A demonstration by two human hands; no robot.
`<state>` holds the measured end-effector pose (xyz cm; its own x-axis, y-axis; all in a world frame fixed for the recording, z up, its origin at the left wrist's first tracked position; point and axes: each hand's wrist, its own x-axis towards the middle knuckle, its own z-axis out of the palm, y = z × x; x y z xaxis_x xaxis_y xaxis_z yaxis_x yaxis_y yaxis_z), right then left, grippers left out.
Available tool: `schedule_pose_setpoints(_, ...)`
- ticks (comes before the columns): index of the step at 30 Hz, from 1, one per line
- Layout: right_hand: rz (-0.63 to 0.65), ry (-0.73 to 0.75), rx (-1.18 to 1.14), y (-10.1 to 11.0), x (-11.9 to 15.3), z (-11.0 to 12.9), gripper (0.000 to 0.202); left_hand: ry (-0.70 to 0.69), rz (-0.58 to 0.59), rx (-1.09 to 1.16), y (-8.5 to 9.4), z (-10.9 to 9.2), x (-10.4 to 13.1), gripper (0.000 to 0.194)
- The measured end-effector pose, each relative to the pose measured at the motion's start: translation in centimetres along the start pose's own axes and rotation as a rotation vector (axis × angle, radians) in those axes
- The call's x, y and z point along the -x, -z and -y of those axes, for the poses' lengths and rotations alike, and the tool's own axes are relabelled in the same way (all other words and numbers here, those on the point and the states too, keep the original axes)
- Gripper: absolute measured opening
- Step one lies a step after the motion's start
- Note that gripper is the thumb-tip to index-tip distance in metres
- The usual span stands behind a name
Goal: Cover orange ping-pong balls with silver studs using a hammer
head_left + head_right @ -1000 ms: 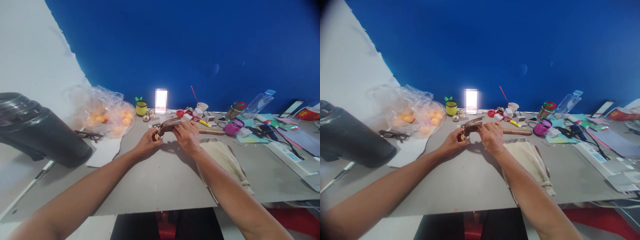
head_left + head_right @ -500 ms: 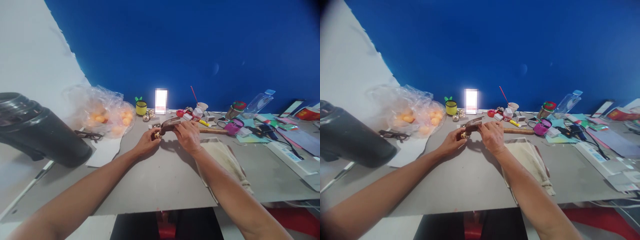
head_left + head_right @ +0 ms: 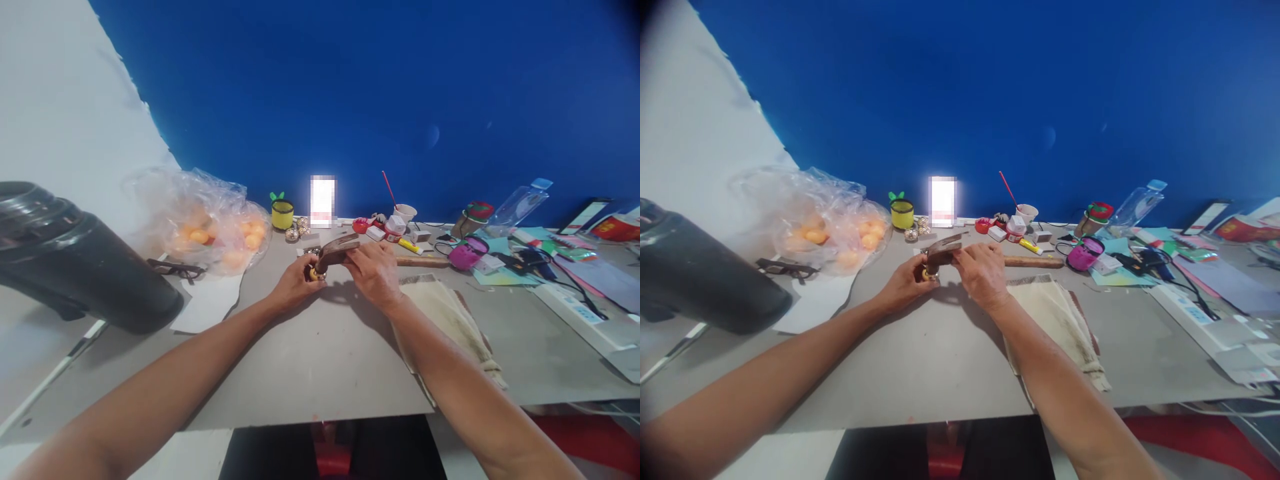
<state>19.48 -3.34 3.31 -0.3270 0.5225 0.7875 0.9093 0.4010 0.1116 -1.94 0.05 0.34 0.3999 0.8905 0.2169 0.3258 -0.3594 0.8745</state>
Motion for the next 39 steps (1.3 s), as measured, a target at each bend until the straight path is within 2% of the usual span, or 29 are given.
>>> schedule_pose_setpoints(4, -0.038, -0.024, 0.018, 0.2, -0.1, 0.1, 0.024, 0.051, -0.011, 0.027, 0.1, -0.2, -0.1, 0.037)
schedule_pose_setpoints(10, -0.102, -0.095, 0.037, 0.0, 0.1, -0.7, 0.024, -0.097, -0.069, -0.135, 0.2, -0.2, -0.2, 0.030)
schedule_pose_setpoints(12, -0.087, -0.088, 0.022, -0.1, 0.2, -0.6, 0.025, -0.085, -0.057, -0.152, 0.2, 0.0, -0.1, 0.028)
schedule_pose_setpoints(17, 0.047, -0.007, -0.022, -0.3, 0.2, 0.1, 0.021, -0.021, 0.028, -0.115, 0.2, 0.3, -0.1, 0.026)
schedule_pose_setpoints(21, 0.009, -0.065, 0.007, -0.2, 0.2, -0.3, 0.022, -0.073, -0.034, -0.130, 0.1, 0.2, -0.1, 0.033)
schedule_pose_setpoints(29, -0.098, -0.106, 0.006, 0.0, 0.2, -0.5, 0.026, -0.102, -0.013, -0.138, 0.2, 0.1, -0.1, 0.030)
schedule_pose_setpoints(35, 0.043, -0.039, -0.019, -0.3, 0.3, 0.2, 0.021, -0.051, -0.026, -0.069, 0.1, -0.3, 0.0, 0.025)
schedule_pose_setpoints(39, -0.038, -0.086, 0.019, -0.1, 0.2, -0.2, 0.023, -0.008, -0.065, -0.063, 0.1, -0.4, 0.1, 0.029)
